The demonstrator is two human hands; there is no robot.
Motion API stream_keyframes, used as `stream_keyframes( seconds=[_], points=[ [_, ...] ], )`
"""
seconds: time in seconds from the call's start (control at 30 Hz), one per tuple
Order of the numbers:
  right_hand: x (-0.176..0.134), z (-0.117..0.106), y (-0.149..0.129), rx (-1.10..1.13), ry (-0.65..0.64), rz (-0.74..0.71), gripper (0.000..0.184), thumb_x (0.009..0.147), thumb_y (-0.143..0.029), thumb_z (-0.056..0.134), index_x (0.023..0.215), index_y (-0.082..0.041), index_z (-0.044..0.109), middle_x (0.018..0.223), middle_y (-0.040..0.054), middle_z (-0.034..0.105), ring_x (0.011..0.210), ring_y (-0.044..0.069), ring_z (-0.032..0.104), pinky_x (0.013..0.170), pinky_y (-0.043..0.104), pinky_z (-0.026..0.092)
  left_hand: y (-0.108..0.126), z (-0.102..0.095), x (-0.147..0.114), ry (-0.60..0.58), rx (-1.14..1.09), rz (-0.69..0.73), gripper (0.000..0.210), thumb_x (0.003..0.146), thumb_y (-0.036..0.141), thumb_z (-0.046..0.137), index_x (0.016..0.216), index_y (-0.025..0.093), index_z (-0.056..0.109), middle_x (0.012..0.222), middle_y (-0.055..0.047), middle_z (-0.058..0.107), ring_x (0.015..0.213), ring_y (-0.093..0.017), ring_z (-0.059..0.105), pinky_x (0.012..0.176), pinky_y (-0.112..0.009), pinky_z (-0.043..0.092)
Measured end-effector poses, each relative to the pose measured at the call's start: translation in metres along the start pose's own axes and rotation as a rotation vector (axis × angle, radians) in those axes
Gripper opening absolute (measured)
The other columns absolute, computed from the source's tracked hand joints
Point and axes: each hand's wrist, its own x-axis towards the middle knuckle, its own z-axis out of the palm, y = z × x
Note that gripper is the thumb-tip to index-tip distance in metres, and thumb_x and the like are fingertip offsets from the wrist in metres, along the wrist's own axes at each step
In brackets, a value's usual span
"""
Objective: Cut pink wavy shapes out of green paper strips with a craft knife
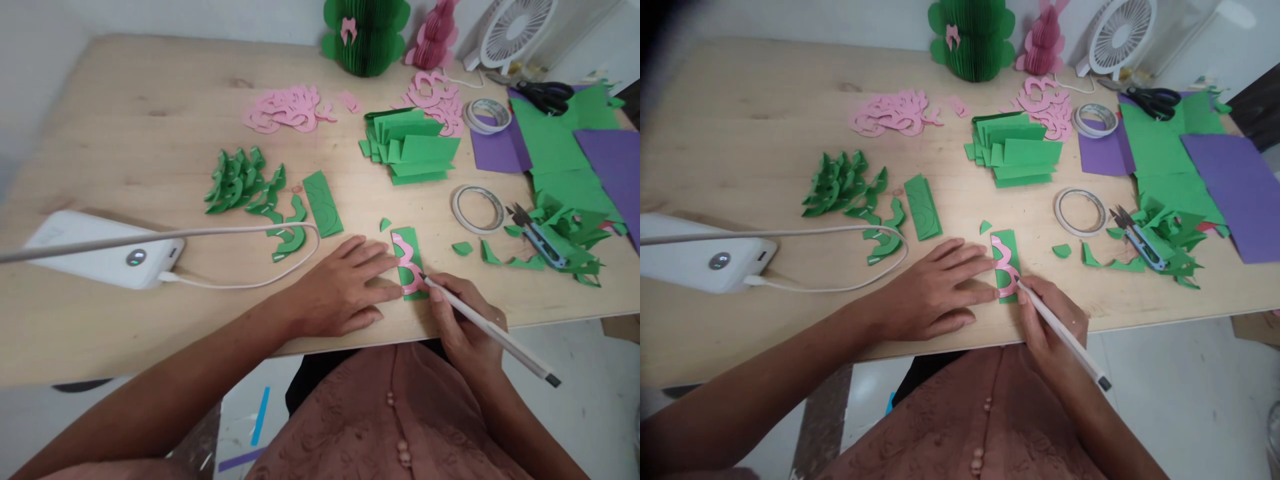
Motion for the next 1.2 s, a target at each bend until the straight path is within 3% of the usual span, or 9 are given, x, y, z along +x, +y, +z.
stream_keyframes(
  seconds=[0.2,0.53,0.73,0.87,1.0,1.2],
  points=[
    [-0.001,0.004,0.001,-0.14,0.041,-0.195,0.013,0.092,-0.021,0.059,0.102,-0.019,0.066,0.092,0.0045,0.075,0.079,0.016,0.071,0.069,0.025,0.055,0.0,0.0,0.0,0.008,0.005,0.003,0.041,0.094,0.038,0.057,0.134,0.028,0.057,0.149,-0.01,0.045,0.139,-0.033,0.036,0.115,-0.055,0.025],
    [-0.003,0.006,0.002,-0.142,0.065,-0.233,0.014,0.09,-0.017,0.061,0.104,-0.016,0.066,0.095,0.0067,0.075,0.084,0.016,0.071,0.074,0.024,0.054,0.001,-0.001,0.001,-0.012,0.02,0.003,0.039,0.093,0.037,0.059,0.132,0.031,0.059,0.148,-0.008,0.045,0.139,-0.032,0.036,0.114,-0.055,0.026],
    [-0.001,0.004,0.002,-0.087,0.038,-0.172,0.014,0.091,-0.018,0.061,0.104,-0.018,0.067,0.095,0.0049,0.075,0.083,0.014,0.07,0.074,0.023,0.054,0.0,0.0,0.0,-0.004,0.012,0.008,0.038,0.094,0.036,0.058,0.131,0.03,0.059,0.148,-0.009,0.046,0.139,-0.032,0.036,0.115,-0.055,0.025],
    [0.002,0.001,0.002,0.062,0.011,-0.043,0.01,0.091,-0.023,0.061,0.099,-0.021,0.068,0.092,0.002,0.074,0.081,0.013,0.07,0.073,0.021,0.054,0.0,0.001,0.0,0.003,0.003,0.008,0.038,0.095,0.037,0.056,0.132,0.03,0.059,0.149,-0.009,0.045,0.139,-0.032,0.036,0.115,-0.055,0.025],
    [0.005,0.002,0.0,0.116,-0.014,0.053,0.007,0.091,-0.027,0.062,0.092,-0.023,0.067,0.08,-0.0019,0.072,0.069,0.01,0.066,0.062,0.018,0.052,0.0,0.001,-0.001,0.012,0.004,0.005,0.04,0.094,0.038,0.057,0.133,0.031,0.058,0.149,-0.009,0.045,0.138,-0.032,0.036,0.115,-0.055,0.026],
    [0.008,0.006,-0.006,0.082,-0.007,0.04,0.01,0.09,-0.029,0.063,0.084,-0.021,0.063,0.067,-0.0035,0.065,0.052,0.008,0.055,0.047,0.018,0.042,0.0,0.002,-0.001,0.022,0.019,0.005,0.043,0.093,0.038,0.059,0.135,0.032,0.056,0.148,-0.009,0.045,0.138,-0.032,0.037,0.115,-0.055,0.026]
  ],
)
